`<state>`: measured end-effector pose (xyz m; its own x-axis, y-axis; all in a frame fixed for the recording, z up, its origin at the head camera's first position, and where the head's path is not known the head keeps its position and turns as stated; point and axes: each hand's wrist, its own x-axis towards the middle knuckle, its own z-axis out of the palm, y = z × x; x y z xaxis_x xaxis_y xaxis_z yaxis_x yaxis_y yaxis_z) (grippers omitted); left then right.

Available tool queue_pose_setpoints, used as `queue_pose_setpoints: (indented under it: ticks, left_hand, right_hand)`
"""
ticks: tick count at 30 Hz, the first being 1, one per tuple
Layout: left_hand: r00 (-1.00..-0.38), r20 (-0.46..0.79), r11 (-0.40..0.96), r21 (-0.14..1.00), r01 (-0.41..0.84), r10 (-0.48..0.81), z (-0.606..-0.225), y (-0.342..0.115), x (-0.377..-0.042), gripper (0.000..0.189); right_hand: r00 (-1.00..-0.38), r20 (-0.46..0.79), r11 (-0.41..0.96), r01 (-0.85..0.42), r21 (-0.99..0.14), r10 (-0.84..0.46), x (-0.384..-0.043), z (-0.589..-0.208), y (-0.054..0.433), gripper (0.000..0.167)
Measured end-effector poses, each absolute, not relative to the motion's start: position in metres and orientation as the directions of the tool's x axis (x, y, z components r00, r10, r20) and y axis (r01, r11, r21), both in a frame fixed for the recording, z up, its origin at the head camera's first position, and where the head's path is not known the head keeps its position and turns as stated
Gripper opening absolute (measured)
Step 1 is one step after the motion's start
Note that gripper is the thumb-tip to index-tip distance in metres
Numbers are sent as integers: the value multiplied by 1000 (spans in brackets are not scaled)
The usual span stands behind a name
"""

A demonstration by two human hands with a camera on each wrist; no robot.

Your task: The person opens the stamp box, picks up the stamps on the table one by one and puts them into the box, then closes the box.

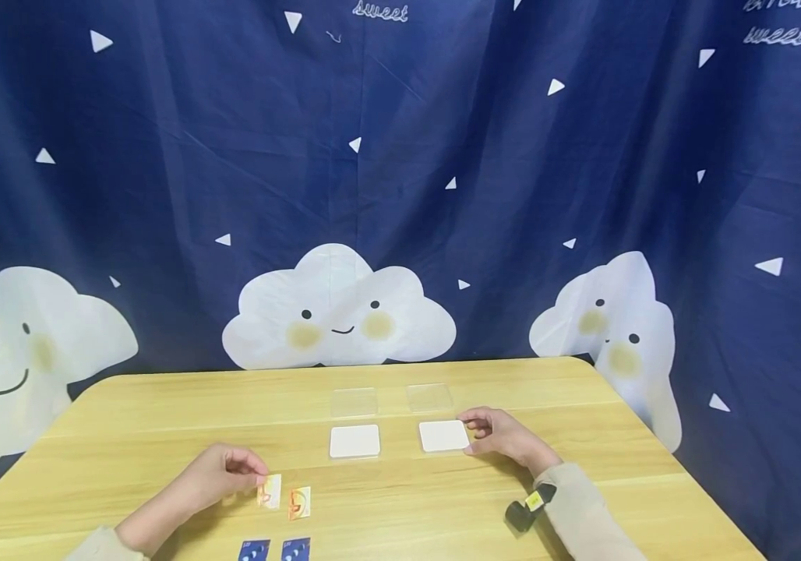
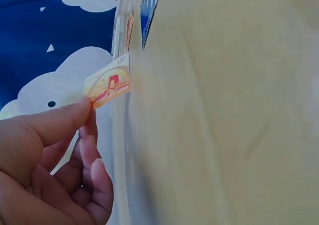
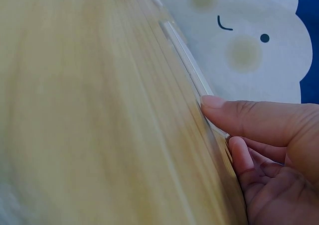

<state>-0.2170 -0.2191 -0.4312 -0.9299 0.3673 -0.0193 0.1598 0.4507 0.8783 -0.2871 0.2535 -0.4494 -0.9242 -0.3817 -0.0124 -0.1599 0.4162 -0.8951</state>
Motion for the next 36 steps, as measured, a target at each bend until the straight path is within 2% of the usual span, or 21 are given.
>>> queue_pose_setpoints:
  ticks: [17,36]
  left_hand:
    - [-941,55,460,862,214,334,-417,-206,-231,19]
    - [-953,87,457,862,218,290,-395,-150,-253,12]
  right_hand:
    - [-918,-4,404,-171,-899,-396,-289,-450,254,56]
    - [-915,2,397,-177,-901,-404,-289,-451,255,58]
